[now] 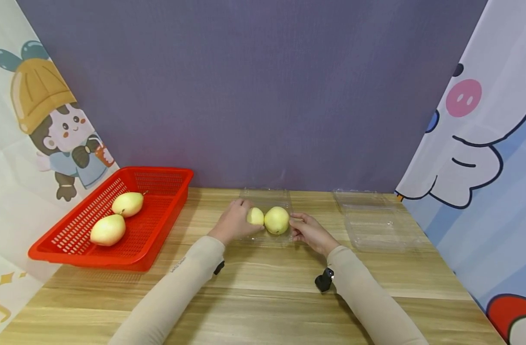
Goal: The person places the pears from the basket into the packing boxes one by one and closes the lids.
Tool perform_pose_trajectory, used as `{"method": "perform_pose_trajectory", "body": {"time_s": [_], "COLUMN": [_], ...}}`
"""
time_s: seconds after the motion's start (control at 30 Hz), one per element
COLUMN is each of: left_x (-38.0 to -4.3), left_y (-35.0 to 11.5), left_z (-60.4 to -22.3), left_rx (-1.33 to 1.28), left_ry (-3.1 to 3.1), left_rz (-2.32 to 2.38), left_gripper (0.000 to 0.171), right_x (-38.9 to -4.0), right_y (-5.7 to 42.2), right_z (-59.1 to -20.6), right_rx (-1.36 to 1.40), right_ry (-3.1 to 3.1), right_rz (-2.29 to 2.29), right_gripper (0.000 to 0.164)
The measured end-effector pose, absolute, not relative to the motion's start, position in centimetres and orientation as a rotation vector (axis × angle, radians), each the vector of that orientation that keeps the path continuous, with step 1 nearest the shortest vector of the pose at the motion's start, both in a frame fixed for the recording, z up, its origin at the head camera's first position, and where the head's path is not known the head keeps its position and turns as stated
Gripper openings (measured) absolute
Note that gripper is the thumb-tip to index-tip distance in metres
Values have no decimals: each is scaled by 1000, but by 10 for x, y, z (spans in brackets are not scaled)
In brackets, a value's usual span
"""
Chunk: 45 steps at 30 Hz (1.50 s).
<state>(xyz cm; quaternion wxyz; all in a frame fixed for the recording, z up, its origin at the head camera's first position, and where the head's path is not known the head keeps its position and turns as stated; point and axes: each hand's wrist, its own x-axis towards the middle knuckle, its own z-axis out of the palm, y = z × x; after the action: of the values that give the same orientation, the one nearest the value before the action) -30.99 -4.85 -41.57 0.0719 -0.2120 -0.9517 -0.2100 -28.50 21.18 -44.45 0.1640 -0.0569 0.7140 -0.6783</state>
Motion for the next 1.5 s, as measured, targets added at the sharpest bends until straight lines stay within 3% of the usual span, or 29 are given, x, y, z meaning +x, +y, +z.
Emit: {"method": "perform_pose_trajectory", "body": {"time_s": [0.27, 0.77, 1.23, 1.5], "left_x": [-317, -338, -350, -350], "left_y": [-62, -83, -98, -96], "left_z": [-415, -421, -441, -438], "left_rx": [-598, -538, -264, -175], "left_ry": [-2790, -2641, -2744, -2614], "left_rz": [-1037, -1340, -1642, -2136], "left_gripper": [54, 40, 55, 61], "right_x": [-285, -286, -284, -285], "right_y": [212, 213, 212, 212], "right_z": [-444, -445, -445, -445], "right_rx": [-159, -188, -192, -189], "right_ry": [2036, 2040, 2037, 2036], "right_rz": [-1935, -1930, -1912, -1920], "right_gripper": [58, 59, 60, 59]}}
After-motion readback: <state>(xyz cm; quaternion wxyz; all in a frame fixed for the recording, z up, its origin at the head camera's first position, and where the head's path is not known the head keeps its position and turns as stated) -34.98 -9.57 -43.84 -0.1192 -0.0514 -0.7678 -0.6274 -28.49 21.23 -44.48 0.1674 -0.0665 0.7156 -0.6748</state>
